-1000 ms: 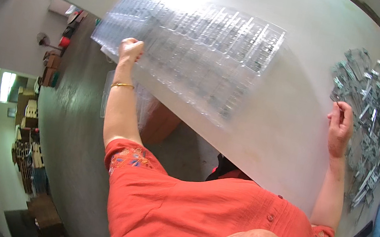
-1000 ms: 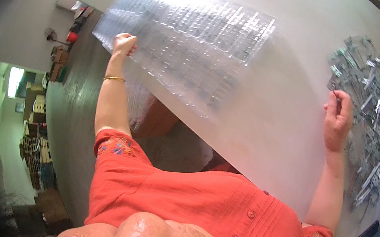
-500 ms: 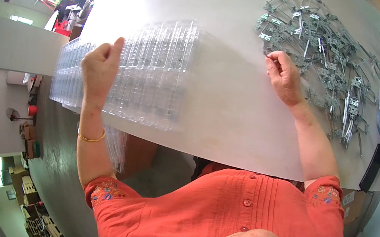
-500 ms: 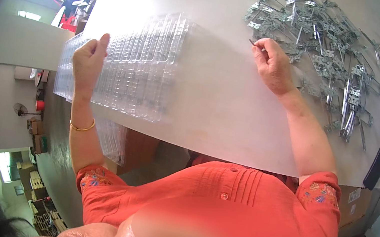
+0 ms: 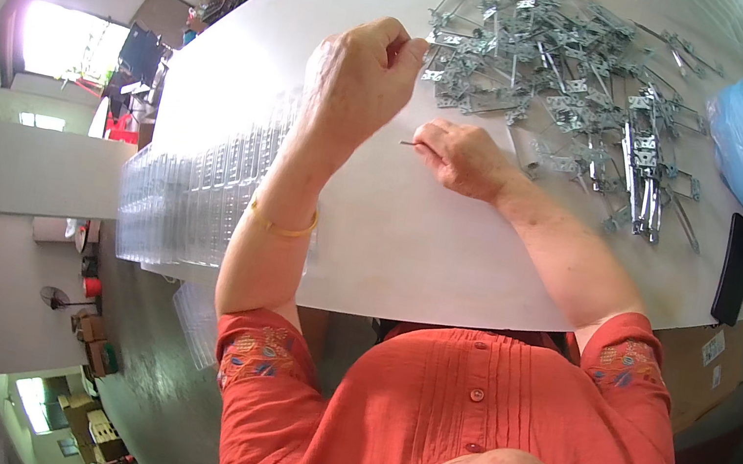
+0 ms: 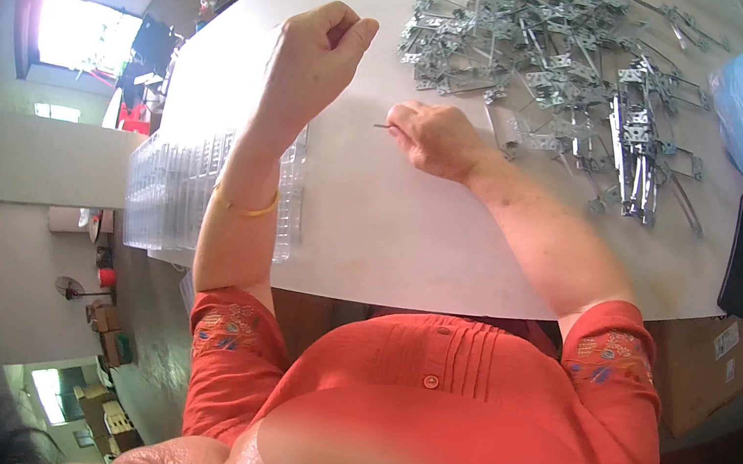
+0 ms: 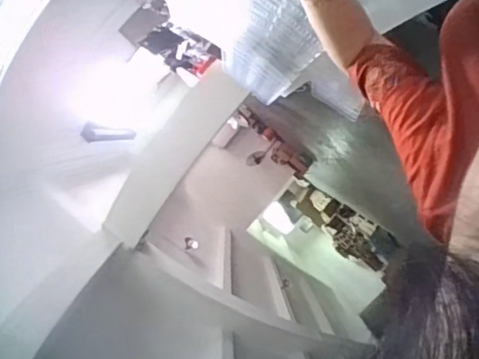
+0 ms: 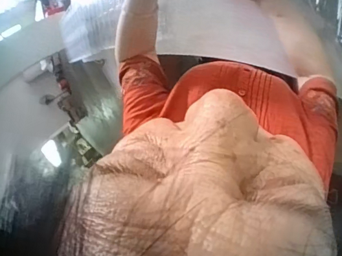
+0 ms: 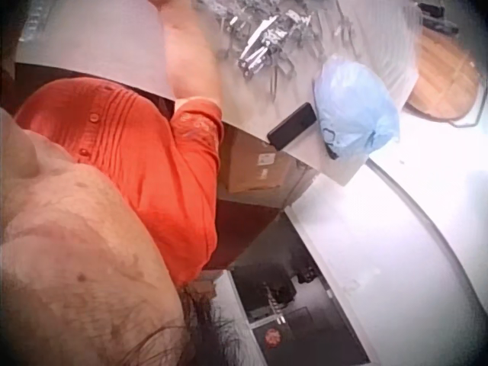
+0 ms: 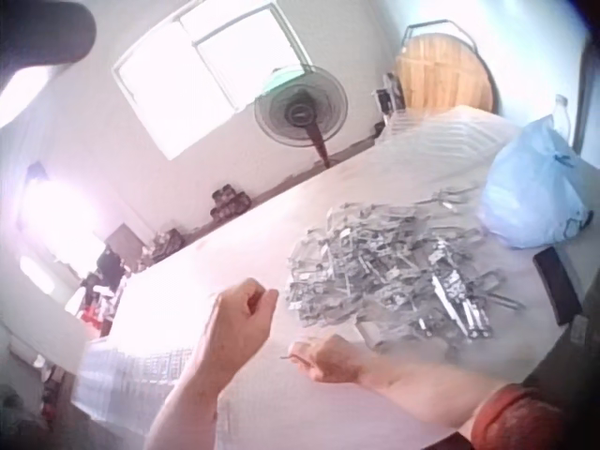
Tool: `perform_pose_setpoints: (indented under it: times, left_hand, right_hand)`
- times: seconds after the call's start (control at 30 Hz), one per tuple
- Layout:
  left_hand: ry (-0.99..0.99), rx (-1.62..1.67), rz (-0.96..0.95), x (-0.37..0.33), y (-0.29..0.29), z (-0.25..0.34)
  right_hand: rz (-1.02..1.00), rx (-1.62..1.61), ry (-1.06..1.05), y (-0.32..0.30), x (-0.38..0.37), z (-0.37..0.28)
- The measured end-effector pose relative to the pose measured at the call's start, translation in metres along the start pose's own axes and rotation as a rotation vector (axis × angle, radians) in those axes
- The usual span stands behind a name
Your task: The person assembles metal brackets by connecting metal pieces and inserting pins by hand, then arranges clear plastic packaging trays on the table.
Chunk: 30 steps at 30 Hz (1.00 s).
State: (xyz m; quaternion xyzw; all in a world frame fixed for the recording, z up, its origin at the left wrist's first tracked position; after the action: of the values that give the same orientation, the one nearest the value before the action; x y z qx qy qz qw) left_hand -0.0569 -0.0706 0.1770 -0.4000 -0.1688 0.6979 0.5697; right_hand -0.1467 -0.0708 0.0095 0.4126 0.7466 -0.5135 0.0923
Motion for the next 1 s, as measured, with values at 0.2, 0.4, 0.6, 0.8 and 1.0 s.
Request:
perform_pose_setpoints:
  times: [0.2,0.4,0.6,0.8,1.0]
  left_hand:
    - [0.040,-0.240,-0.217,-0.016,0.072,-0.045]
    - [0.216,-0.416,-0.469,-0.013,0.125,-0.053]
    - [0.261,-0.531,-0.507,-0.015,0.139,-0.062]
    - [0.323,-0.485,-0.458,-0.014,0.131,-0.058]
    - [0.059,0.050,-0.240,0.001,0.108,-0.034]
  right_hand:
    - [-0.035,0.005,-0.002,0.008,0.001,0.000]
    - [-0.016,-0.001,0.006,0.011,0.003,0.006]
    - [-0.217,0.090,0.030,0.020,0.001,0.008]
    - [-0.195,0.029,0.083,0.018,0.002,0.010]
    - [-0.261,0.012,0.110,0.008,0.000,0.009]
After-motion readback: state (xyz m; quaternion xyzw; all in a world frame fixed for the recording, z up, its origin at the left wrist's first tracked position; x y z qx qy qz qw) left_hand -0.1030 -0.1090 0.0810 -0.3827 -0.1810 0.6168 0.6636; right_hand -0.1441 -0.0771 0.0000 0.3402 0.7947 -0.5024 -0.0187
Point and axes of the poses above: each hand's wrist, its own x-axis away from the middle knuckle, its own y-axis out of the palm, z = x × y, the point moved 6 cm from there along -x, towards the middle knuckle, and after that the axes turned 15 degrees about x, right-handed, at the moved point
